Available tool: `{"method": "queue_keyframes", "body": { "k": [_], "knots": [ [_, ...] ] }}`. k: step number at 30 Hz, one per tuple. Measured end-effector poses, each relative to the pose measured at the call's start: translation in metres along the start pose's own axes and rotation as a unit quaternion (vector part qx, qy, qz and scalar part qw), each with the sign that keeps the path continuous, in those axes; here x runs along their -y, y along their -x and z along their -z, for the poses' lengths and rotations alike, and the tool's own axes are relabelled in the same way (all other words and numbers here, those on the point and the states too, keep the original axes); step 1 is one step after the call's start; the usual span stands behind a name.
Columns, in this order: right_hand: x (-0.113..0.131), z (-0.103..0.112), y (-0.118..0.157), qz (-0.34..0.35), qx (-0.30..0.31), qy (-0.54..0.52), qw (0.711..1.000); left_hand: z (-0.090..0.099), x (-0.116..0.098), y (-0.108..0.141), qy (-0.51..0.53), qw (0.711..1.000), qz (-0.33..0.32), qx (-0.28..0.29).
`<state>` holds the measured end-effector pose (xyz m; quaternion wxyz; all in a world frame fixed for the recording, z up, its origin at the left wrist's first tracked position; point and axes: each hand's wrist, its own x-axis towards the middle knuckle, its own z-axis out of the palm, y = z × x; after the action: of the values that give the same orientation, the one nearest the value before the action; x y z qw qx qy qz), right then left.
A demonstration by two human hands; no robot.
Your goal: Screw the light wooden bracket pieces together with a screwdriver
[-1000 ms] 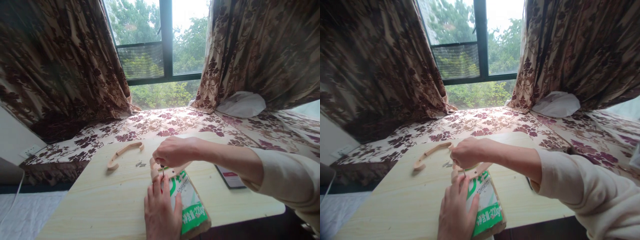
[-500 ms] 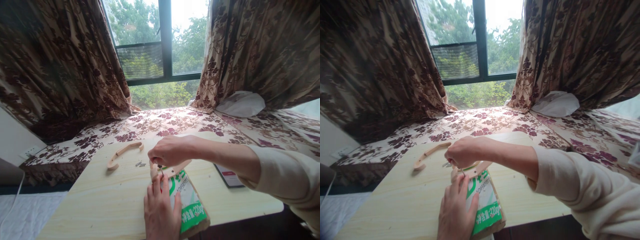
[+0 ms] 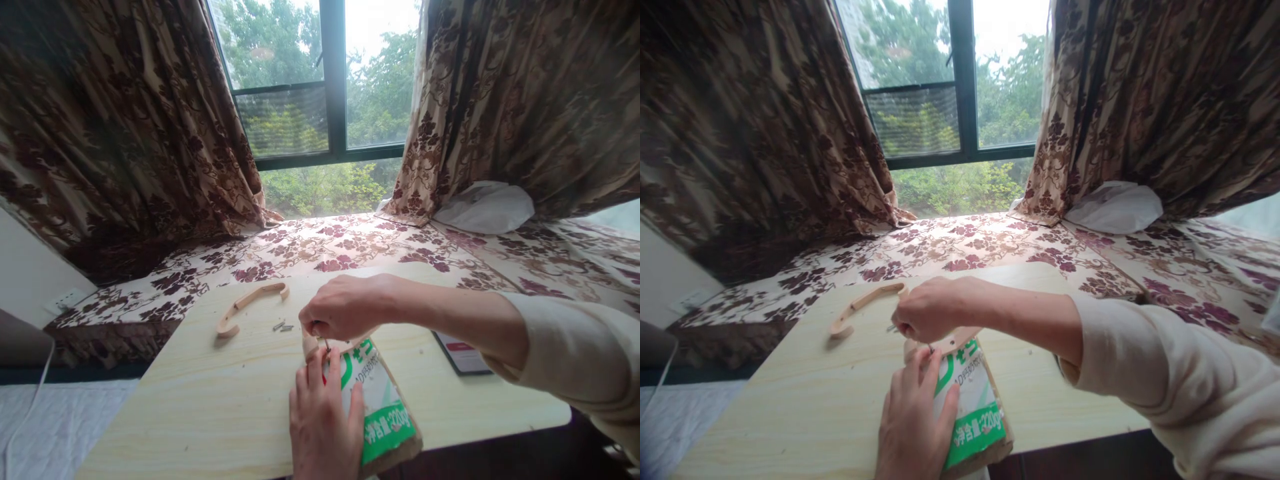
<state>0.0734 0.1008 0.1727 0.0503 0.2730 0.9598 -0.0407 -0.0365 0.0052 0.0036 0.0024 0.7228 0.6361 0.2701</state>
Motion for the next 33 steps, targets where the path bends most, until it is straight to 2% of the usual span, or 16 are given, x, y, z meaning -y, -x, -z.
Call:
{"method": "queue_keyframes", "body": {
  "k": [6,13,20,27,30,33],
  "knots": [
    [-0.002,-0.009,0.001,-0.053,-0.033,0.005,0.998,0.001,-0.003,0.0,0.001,1.0,0.004,-0.003],
    [-0.002,0.004,0.003,-0.016,-0.001,0.02,1.0,0.001,-0.001,0.001,-0.005,1.0,-0.005,-0.006],
    [-0.001,-0.004,0.001,-0.052,-0.013,0.029,0.998,0.0,-0.001,0.001,-0.023,1.0,-0.009,-0.011],
    [-0.004,0.004,0.002,-0.004,0.0,0.029,1.0,-0.001,0.005,0.001,-0.025,1.0,-0.019,0.004],
    [-0.002,0.001,0.003,-0.013,0.016,0.024,1.0,-0.001,0.003,0.0,-0.024,1.0,-0.017,0.004],
    [-0.002,-0.003,0.003,-0.023,0.003,0.026,0.999,-0.001,0.001,0.0,-0.025,1.0,-0.013,0.0]
  ]
}}
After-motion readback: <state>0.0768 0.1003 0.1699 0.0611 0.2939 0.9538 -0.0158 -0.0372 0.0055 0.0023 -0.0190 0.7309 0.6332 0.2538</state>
